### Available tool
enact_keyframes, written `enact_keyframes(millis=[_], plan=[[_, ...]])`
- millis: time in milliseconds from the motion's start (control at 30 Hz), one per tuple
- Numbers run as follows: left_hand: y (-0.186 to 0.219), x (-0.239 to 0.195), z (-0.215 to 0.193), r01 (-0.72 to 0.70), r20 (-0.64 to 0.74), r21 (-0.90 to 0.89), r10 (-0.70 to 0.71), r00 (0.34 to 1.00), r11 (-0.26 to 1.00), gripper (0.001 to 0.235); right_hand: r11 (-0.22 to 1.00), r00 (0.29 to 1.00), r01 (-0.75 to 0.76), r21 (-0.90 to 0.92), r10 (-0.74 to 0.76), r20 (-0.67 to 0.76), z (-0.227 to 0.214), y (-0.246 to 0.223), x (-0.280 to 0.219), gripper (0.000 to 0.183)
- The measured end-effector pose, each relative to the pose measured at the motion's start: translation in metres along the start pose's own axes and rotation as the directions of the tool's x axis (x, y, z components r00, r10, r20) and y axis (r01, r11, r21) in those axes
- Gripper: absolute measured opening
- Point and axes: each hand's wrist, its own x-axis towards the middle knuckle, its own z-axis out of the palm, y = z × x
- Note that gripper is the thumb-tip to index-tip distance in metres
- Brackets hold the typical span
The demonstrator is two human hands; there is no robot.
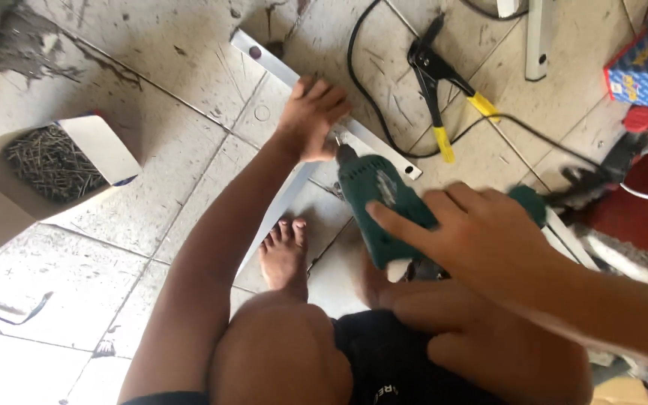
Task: Assembling an aluminum frame by drilling holes and using a rivet gun to join the pieces.
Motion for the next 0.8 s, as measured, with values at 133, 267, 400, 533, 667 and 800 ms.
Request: enact_keyframes(millis=[133,267,400,533,667,800], plan=[[0.006,-0.003,-0.003,-0.026,0.018,-0.022,0.027,0.999,0.999,0.075,0.933,0.944,-0.317,0.169,0.295,0.145,0.008,0.009,-0.076,0.098],[-0.001,0.007,-0.006,-0.023,0.002,-0.088,0.023,1.0,0.996,0.073,0.447,0.666,-0.501,0.741,0.746,0.0,0.085,0.015,-0.157,0.073],[-0.002,0.024,-0.02,-0.034,-0.055,0.078,0.038,0.998,0.996,0.065,-0.172,0.507,0.217,0.961,0.861,0.04,0.253,0.002,-0.198,0.068],[0.017,0.021,-0.063,0.072,-0.102,-0.107,-0.083,0.991,0.992,0.08,-0.583,0.45,0.596,0.552,0.812,0.371,0.362,-0.003,-0.19,0.05],[-0.001,-0.086,-0.054,0.277,-0.432,-0.187,-0.332,0.838,0.943,0.092,-0.657,0.461,0.611,0.441,0.749,0.477,0.449,-0.007,-0.188,0.035],[-0.003,-0.14,-0.165,0.454,-0.652,0.067,-0.305,0.694,0.888,0.054,-0.672,0.48,0.658,0.34,0.722,0.498,0.495,-0.005,-0.187,0.036]])
